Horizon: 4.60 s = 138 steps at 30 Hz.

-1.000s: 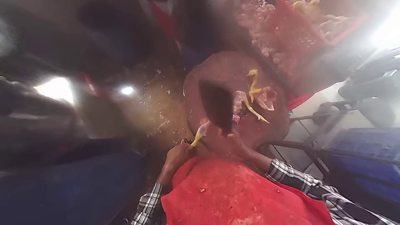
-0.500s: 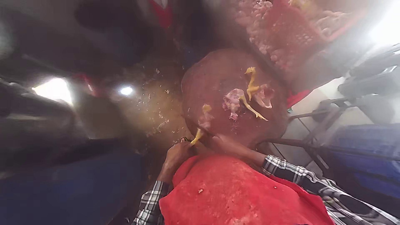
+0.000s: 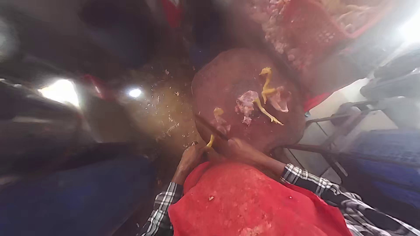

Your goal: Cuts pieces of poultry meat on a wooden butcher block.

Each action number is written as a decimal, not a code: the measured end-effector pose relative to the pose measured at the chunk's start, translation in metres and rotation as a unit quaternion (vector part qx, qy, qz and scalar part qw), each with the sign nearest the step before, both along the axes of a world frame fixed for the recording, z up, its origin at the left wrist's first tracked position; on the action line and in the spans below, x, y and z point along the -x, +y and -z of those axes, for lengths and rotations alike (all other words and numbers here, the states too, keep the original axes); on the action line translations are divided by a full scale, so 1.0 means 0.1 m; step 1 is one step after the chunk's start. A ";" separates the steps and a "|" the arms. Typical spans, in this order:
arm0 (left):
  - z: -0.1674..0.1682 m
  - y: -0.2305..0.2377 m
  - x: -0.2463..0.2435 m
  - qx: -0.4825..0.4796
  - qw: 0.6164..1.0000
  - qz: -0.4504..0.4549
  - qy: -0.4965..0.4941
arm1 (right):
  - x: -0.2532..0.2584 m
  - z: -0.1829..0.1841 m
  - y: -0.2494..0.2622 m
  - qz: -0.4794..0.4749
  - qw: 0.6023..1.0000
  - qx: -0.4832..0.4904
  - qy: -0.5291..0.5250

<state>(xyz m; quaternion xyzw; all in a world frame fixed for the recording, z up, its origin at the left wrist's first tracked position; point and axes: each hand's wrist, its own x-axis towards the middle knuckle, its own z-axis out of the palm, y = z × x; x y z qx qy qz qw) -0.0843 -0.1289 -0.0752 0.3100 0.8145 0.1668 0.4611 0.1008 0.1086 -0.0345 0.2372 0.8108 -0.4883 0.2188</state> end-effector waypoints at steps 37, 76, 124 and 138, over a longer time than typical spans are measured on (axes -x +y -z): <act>-0.96 0.52 0.42 -0.230 0.944 -0.234 -0.046 | -0.16 0.23 -0.07 -0.178 0.973 -0.140 -0.054; -1.39 3.28 0.38 -0.240 0.952 0.137 -0.133 | -0.33 0.20 0.47 0.242 0.946 0.211 -0.034; 0.29 0.40 -0.43 -0.091 0.964 -0.184 -0.166 | 0.02 0.16 -0.04 0.072 0.995 -0.046 -0.059; 0.24 0.20 -0.30 -0.119 0.947 -0.255 -0.158 | -0.08 0.15 -0.06 0.077 0.995 -0.024 -0.062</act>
